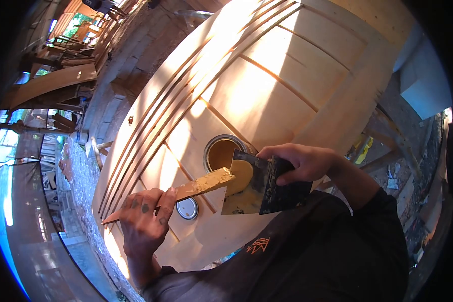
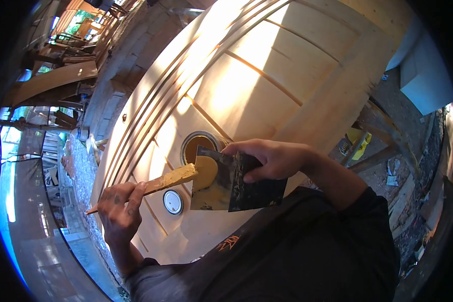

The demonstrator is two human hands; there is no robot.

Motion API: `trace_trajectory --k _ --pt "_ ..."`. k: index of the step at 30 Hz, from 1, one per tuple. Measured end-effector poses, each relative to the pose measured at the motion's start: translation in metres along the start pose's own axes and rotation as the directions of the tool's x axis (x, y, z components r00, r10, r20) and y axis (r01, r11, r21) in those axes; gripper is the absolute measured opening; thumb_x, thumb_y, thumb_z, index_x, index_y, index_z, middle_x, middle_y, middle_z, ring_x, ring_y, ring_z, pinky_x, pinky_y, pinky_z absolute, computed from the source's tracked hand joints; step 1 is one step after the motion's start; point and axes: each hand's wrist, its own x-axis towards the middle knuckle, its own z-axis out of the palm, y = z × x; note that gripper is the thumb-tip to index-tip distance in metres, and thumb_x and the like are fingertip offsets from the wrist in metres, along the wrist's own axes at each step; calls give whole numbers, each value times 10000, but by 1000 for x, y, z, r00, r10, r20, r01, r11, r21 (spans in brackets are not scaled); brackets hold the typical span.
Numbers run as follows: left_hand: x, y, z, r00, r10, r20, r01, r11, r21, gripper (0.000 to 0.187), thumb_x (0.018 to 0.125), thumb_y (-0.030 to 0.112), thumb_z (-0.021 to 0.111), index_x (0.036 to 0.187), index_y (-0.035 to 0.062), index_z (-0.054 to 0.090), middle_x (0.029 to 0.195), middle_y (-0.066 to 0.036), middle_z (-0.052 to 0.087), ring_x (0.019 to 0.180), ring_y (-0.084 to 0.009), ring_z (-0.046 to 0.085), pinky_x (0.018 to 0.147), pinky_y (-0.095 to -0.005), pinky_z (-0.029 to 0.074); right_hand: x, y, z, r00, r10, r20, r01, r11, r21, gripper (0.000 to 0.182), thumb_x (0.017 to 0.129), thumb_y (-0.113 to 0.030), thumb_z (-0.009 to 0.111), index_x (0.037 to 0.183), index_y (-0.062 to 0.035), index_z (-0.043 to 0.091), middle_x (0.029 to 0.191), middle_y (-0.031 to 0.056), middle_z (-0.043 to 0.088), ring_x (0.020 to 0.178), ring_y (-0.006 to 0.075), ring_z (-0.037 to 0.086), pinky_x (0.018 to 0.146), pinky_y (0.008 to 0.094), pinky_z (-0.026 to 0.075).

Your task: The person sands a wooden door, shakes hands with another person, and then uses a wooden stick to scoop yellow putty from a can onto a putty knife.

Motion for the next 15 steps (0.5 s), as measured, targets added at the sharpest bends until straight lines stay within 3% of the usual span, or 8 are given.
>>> trace_trajectory --k 6,9,13,15 --pt "0 -3 -5 1000 8 15 -8 1000 21 294 713 -33 607 992 61 616 779 -76 566 666 -222 574 601 -354 455 0 -1 0 998 -66 -2 66 998 -18 611 793 16 642 1329 5 349 1194 106 518 1088 150 499 957 290 403" --pt "2 -3 -6 999 -3 43 2 1000 23 289 719 -34 603 991 61 618 780 -75 564 670 -222 574 604 -353 456 1 -6 1 997 -75 -24 73 995 -64 517 781 56 618 1249 12 404 1109 86 553 1048 120 517 920 272 433" --pt "-2 -8 -3 997 10 73 -14 998 58 327 724 48 621 1050 75 615 838 -66 565 737 -211 571 636 -342 441 0 -6 0 999 -45 4 45 998 -36 604 793 23 639 1323 6 348 1189 107 515 1086 153 497 959 295 402" --pt "2 -10 0 1000 -6 8 6 998 58 306 748 -8 604 1044 67 619 824 -85 559 749 -226 573 624 -346 462 -1 -7 -1 997 -71 22 71 997 -35 604 795 23 638 1323 5 346 1181 105 519 1079 154 502 954 296 408"
